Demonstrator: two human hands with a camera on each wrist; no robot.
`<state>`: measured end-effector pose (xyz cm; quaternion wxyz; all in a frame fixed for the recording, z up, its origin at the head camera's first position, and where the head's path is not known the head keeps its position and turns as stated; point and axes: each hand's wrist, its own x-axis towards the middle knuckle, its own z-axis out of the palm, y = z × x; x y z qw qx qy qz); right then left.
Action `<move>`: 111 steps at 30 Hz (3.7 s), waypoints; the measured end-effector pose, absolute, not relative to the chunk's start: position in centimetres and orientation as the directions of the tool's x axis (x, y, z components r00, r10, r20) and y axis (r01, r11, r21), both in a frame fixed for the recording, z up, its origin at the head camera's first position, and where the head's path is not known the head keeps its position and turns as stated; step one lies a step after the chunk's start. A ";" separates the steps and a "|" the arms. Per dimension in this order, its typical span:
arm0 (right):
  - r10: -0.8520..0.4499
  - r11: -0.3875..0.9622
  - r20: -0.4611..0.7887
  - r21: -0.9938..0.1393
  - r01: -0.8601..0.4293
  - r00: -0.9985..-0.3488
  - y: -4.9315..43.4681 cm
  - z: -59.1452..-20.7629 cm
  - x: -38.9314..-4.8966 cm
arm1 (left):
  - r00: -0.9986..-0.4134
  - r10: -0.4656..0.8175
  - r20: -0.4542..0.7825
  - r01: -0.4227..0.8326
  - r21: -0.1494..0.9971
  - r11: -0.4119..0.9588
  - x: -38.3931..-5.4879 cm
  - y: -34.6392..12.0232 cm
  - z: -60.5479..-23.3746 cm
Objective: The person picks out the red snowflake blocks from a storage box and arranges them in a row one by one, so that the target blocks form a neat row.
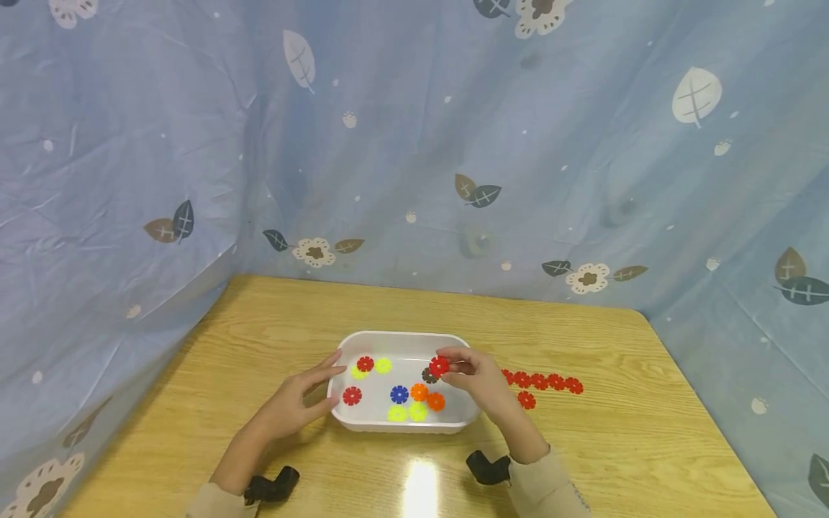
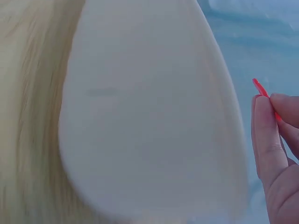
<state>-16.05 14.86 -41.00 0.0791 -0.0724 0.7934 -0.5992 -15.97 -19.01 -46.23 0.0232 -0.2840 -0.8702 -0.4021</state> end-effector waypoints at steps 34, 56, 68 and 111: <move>0.241 0.298 -0.182 -0.921 0.252 -0.953 29.6 -46.6 -12.4 | -0.854 0.468 0.227 0.474 0.712 0.518 -15.8 -18.9 -45.8; 0.298 0.654 -0.032 -0.721 0.229 -0.954 29.0 -47.1 -12.1 | -0.857 0.462 0.226 0.471 0.708 0.526 -15.8 -18.9 -46.0; 0.271 0.503 -0.065 -0.841 0.199 -0.960 28.9 -46.1 -12.2 | -0.855 0.467 0.227 0.474 0.708 0.523 -15.9 -19.0 -46.1; -0.396 0.256 0.017 -0.958 -0.128 -0.918 3.9 -41.5 -16.5 | -0.826 0.491 0.277 0.529 0.683 0.504 -16.0 -19.0 -46.4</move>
